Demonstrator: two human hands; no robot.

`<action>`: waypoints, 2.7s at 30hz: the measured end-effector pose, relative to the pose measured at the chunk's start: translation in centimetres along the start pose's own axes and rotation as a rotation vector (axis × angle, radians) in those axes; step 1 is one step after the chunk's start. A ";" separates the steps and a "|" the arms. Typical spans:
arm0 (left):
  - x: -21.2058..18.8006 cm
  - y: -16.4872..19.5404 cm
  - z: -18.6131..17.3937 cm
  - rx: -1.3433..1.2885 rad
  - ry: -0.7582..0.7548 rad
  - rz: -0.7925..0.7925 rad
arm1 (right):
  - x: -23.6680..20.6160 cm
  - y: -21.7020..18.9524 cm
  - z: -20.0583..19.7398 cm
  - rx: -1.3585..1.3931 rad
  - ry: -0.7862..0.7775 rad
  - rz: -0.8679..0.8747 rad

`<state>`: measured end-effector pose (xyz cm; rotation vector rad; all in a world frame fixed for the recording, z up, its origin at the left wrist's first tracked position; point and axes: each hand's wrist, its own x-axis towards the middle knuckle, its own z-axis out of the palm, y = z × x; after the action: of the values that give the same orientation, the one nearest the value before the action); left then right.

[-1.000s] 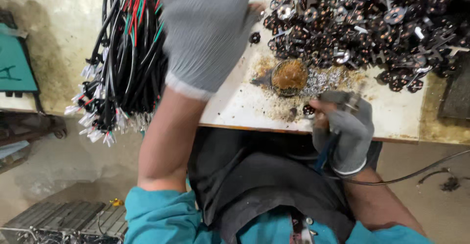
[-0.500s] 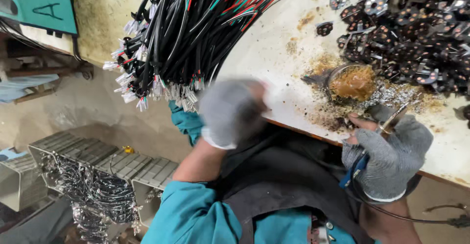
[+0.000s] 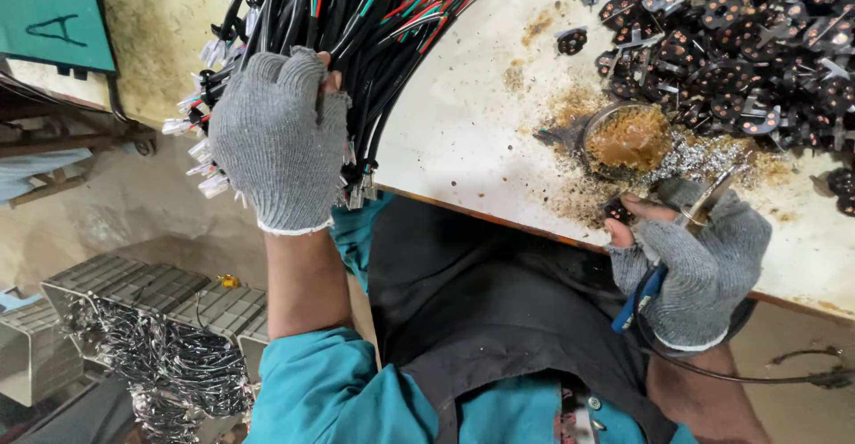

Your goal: The person, wearing fingerless gloves, solders wire ends onto electrical lamp-holder components at a workbench. They hold a wire in one hand and a soldering iron in the other, dip wires into a pot of flux, apply the hot iron to the wire and terminal, and set finished assemblies aside with a pile of completed parts accumulating on the bench.

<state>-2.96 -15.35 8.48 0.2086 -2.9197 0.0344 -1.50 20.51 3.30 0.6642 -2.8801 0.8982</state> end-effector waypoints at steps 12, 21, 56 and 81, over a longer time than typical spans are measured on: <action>-0.4 -1.9 -1.3 -0.146 0.294 0.121 | -0.1 1.0 0.5 0.076 0.090 -0.044; -3.8 3.4 -0.2 -1.595 0.652 -0.204 | 0.6 -0.4 0.5 0.525 0.153 0.241; -12.1 14.1 7.6 -2.146 -0.506 -0.579 | -6.2 1.3 0.7 1.843 -0.228 1.099; -10.9 14.6 4.3 -1.328 -0.825 0.075 | -4.4 -0.3 -0.6 0.721 -0.168 0.394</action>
<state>4.54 0.43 1.81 -0.1609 -2.8348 -2.2908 2.61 22.30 3.21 0.1807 -2.8293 2.0682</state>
